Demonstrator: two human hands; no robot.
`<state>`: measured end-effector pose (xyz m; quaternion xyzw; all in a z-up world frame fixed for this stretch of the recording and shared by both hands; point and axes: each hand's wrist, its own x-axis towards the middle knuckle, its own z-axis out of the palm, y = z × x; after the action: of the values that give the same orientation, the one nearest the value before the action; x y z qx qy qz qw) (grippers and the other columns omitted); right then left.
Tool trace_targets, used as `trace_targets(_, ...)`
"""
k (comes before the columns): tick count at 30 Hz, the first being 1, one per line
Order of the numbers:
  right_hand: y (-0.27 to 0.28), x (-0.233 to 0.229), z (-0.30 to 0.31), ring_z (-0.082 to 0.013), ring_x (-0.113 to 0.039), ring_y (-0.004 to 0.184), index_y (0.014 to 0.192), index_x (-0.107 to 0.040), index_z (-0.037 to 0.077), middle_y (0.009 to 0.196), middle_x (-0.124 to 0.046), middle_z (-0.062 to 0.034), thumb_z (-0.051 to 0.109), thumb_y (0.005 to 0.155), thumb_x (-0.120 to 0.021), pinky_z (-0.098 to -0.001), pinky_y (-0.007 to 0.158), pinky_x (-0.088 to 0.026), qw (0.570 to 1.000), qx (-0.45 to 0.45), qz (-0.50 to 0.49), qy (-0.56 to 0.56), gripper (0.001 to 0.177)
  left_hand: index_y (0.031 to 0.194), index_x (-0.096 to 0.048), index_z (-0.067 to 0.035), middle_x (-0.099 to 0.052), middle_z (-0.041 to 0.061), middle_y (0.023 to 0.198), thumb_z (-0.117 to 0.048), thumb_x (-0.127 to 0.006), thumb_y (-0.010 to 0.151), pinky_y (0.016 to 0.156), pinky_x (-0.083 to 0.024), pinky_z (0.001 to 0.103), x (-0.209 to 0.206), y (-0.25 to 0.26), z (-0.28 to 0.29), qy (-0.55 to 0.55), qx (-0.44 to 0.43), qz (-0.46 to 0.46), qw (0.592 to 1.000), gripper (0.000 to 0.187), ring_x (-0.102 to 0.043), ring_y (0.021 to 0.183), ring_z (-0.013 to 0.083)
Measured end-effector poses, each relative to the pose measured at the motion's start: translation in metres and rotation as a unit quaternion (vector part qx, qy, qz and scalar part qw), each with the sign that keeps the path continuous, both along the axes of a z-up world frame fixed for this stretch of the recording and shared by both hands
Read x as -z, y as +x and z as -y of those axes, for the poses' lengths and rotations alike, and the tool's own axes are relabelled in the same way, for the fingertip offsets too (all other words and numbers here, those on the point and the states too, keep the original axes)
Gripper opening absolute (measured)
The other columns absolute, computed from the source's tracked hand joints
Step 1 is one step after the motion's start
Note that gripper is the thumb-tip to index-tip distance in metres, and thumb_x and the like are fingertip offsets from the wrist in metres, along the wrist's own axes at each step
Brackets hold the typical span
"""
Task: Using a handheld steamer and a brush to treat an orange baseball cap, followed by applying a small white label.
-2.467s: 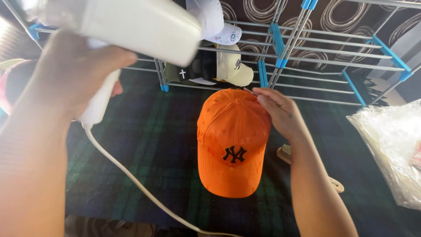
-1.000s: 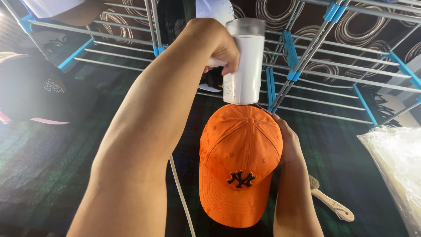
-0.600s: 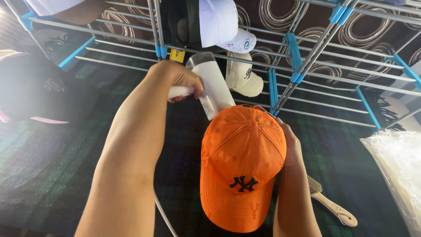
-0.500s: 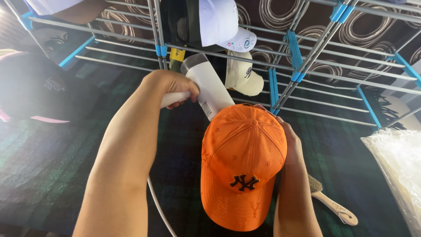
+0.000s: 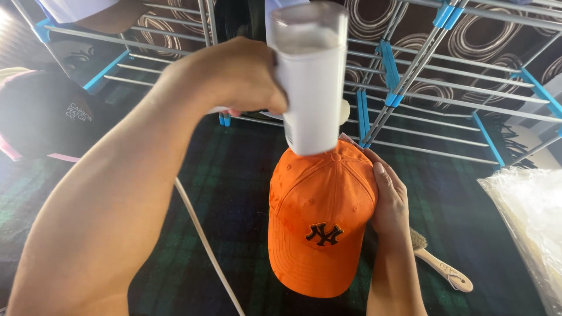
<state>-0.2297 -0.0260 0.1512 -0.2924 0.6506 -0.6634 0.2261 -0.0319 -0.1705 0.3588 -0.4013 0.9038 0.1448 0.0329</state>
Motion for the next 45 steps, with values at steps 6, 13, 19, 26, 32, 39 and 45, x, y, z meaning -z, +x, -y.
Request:
trace_targets(6, -0.006, 0.011, 0.001, -0.0230, -0.065, 0.124, 0.144, -0.057, 0.006, 0.138, -0.067, -0.0136, 0.031, 0.091, -0.055, -0.0328, 0.102, -0.054, 0.999, -0.009, 0.032, -0.043, 0.058, 0.127, -0.068, -0.015, -0.068, 0.004, 0.117, -0.027, -0.062, 0.089, 0.072, -0.056, 0.034, -0.005, -0.030, -0.015, 0.019, -0.004, 0.023, 1.000, 0.041, -0.071, 0.086, 0.0227)
trace_targets(13, -0.005, -0.014, -0.002, -0.0239, -0.063, 0.130, 0.140, -0.061, 0.010, 0.143, -0.065, -0.0132, 0.029, 0.092, -0.049, -0.0332, 0.106, -0.052, 0.997, -0.053, 0.025, 0.051, 0.054, 0.125, -0.065, -0.011, -0.067, 0.005, 0.110, -0.023, -0.062, 0.087, 0.065, -0.052, 0.034, 0.030, -0.031, 0.026, 0.046, -0.049, -0.025, 0.997, 0.040, -0.066, 0.082, 0.0226)
trace_targets(19, -0.012, 0.017, -0.021, -0.0394, -0.054, 0.132, 0.141, -0.059, 0.002, 0.146, -0.052, -0.0233, 0.035, 0.101, -0.055, -0.0526, 0.109, -0.043, 0.979, -0.037, -0.182, -0.079, 0.052, 0.114, -0.070, 0.000, -0.073, 0.019, 0.087, -0.037, -0.068, 0.076, 0.069, -0.054, 0.053, 0.118, 0.012, 0.027, 0.031, -0.158, -0.367, 0.916, 0.053, -0.074, 0.087, 0.0383)
trace_targets(26, -0.019, 0.045, -0.040, -0.0355, -0.051, 0.137, 0.144, -0.057, 0.005, 0.144, -0.056, -0.0192, 0.030, 0.102, -0.056, -0.0486, 0.112, -0.041, 0.978, 0.005, -0.210, -0.005, 0.049, 0.119, -0.060, 0.013, -0.075, 0.028, 0.104, -0.016, -0.078, 0.066, 0.074, -0.062, 0.053, 0.181, 0.027, -0.004, 0.395, -0.210, -0.644, 0.621, 0.062, -0.076, 0.090, 0.0384)
trace_targets(32, -0.021, -0.001, -0.007, -0.0389, -0.044, 0.144, 0.137, -0.062, 0.001, 0.144, -0.056, -0.0227, 0.030, 0.107, -0.044, -0.0532, 0.121, -0.029, 0.959, -0.084, -0.271, -0.015, 0.045, 0.095, -0.064, 0.004, -0.071, 0.018, 0.082, -0.016, -0.079, 0.069, 0.068, -0.059, 0.043, 0.182, -0.005, 0.000, 0.496, -0.190, -0.653, 0.540, 0.036, -0.071, 0.073, 0.0294)
trace_targets(39, -0.004, -0.035, 0.005, -0.0304, -0.055, 0.137, 0.132, -0.070, 0.014, 0.136, -0.066, -0.0147, 0.035, 0.105, -0.042, -0.0498, 0.118, -0.035, 0.969, -0.126, -0.208, 0.048, 0.044, 0.076, -0.063, -0.004, -0.066, 0.014, 0.063, -0.015, -0.082, 0.066, 0.048, -0.056, 0.037, 0.175, -0.013, -0.001, 0.512, -0.168, -0.641, 0.547, 0.024, -0.065, 0.054, 0.0249)
trace_targets(45, 0.002, -0.045, 0.001, -0.0352, -0.058, 0.131, 0.137, -0.068, 0.019, 0.134, -0.067, -0.0179, 0.042, 0.103, -0.043, -0.0510, 0.113, -0.040, 0.967, -0.119, -0.194, 0.112, 0.048, 0.077, -0.064, -0.006, -0.065, 0.011, 0.063, -0.020, -0.083, 0.066, 0.049, -0.055, 0.034, 0.201, -0.018, 0.015, 0.501, -0.177, -0.611, 0.587, 0.026, -0.063, 0.055, 0.0227)
